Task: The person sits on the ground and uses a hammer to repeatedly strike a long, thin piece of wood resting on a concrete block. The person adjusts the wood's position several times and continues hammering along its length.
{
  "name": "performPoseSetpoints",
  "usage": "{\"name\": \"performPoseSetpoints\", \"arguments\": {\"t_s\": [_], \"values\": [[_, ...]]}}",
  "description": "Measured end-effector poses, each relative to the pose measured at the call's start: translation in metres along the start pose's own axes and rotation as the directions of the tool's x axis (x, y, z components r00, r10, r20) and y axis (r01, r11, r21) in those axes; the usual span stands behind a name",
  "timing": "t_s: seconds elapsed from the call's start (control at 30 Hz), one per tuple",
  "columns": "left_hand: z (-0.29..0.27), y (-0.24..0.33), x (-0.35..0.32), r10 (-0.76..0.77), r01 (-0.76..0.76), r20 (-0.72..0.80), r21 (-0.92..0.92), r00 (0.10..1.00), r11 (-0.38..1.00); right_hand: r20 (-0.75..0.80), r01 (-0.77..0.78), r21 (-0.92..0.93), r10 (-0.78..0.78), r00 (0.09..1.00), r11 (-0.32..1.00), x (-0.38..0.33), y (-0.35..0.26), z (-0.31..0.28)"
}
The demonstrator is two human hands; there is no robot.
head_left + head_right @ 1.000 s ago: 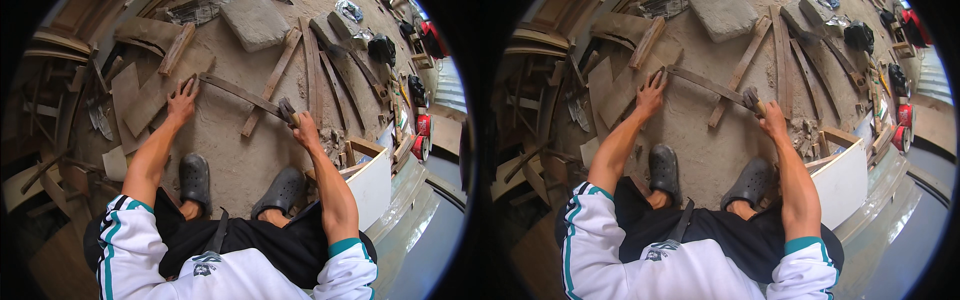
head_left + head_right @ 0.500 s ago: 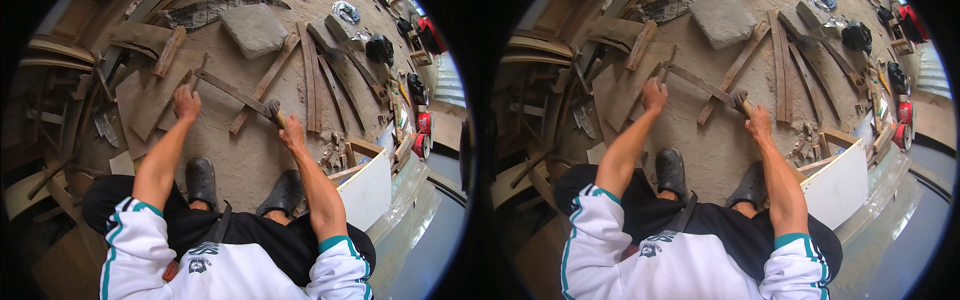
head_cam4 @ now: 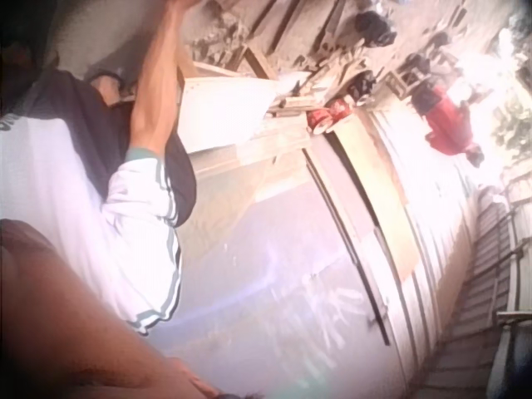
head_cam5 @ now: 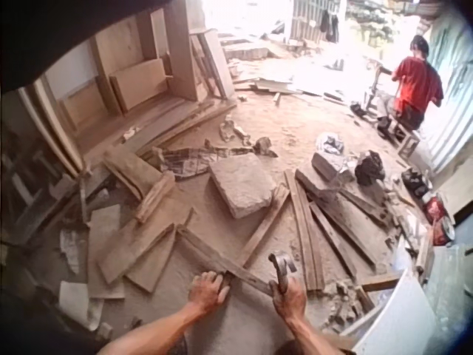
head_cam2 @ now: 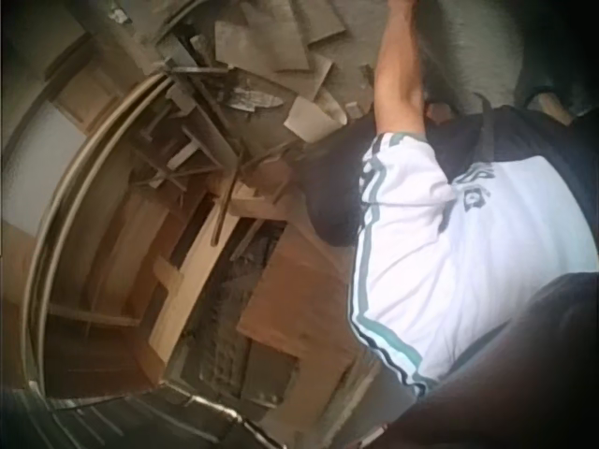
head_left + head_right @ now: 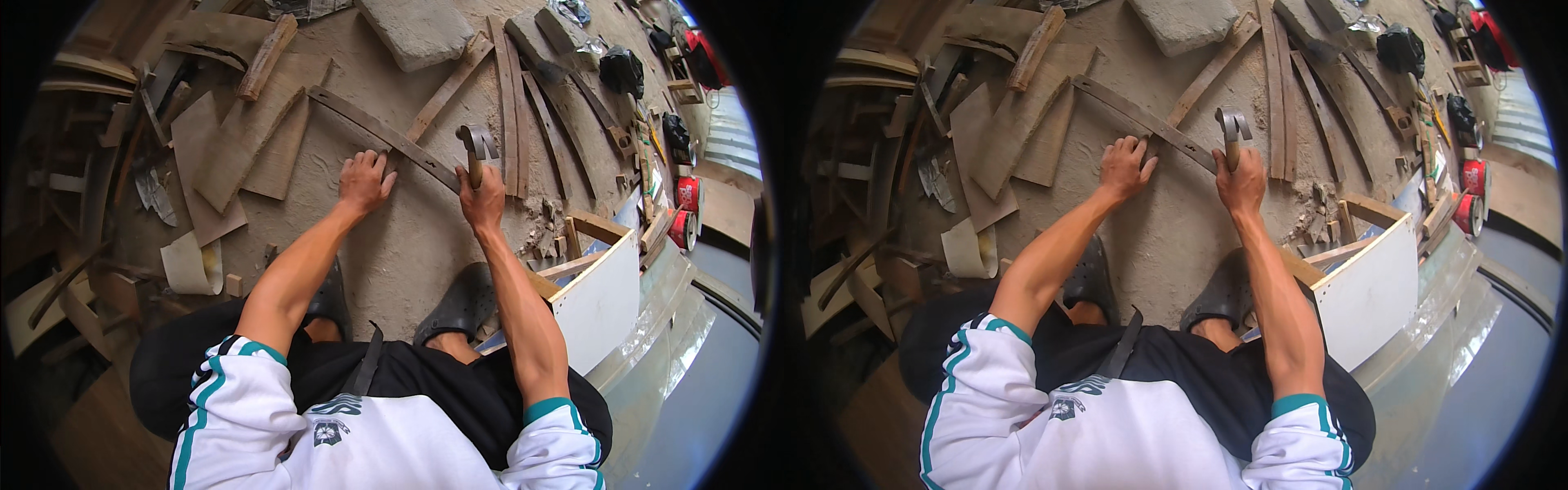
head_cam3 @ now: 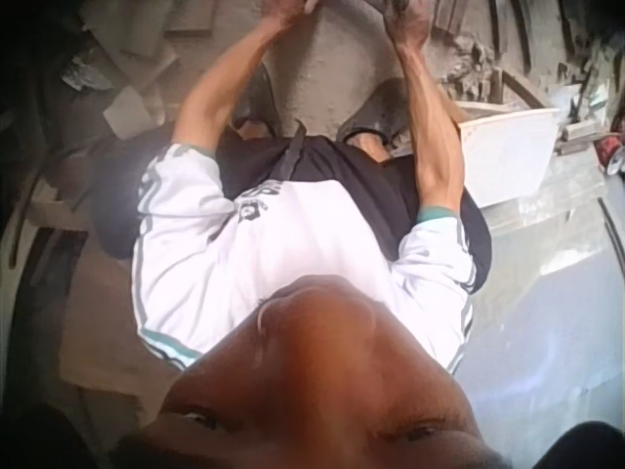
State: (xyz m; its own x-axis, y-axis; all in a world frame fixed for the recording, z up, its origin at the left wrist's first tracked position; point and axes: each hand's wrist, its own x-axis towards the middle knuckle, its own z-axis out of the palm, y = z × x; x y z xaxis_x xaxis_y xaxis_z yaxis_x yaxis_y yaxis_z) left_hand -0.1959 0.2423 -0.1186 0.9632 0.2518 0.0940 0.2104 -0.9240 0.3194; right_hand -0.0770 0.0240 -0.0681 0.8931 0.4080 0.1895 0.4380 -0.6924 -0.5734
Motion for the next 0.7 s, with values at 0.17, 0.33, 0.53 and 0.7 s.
{"name": "performPoseSetpoints", "arguments": {"t_s": [0.17, 0.33, 0.53, 0.7], "values": [[0.007, 0.004, -0.001, -0.110, 0.107, -0.018, -0.103, 0.994, 0.989, 0.337, -0.457, 0.310, 0.353, 0.873, 0.834, -0.002, -0.032, -0.003], [0.022, 0.001, 0.009, -0.239, 0.158, -0.360, -0.239, 0.902, 0.958, 0.293, -0.396, 0.278, 0.316, 0.902, 0.875, -0.010, -0.062, 0.013], [0.008, -0.038, 0.075, -0.083, 0.083, -0.356, -0.016, 0.931, 0.996, 0.390, -0.380, 0.140, 0.301, 0.870, 0.914, -0.010, -0.082, 0.025], [0.011, -0.044, 0.087, -0.084, 0.089, -0.061, 0.092, 0.995, 0.992, 0.373, -0.410, 0.070, 0.358, 0.856, 0.909, -0.008, -0.092, 0.030]]}}
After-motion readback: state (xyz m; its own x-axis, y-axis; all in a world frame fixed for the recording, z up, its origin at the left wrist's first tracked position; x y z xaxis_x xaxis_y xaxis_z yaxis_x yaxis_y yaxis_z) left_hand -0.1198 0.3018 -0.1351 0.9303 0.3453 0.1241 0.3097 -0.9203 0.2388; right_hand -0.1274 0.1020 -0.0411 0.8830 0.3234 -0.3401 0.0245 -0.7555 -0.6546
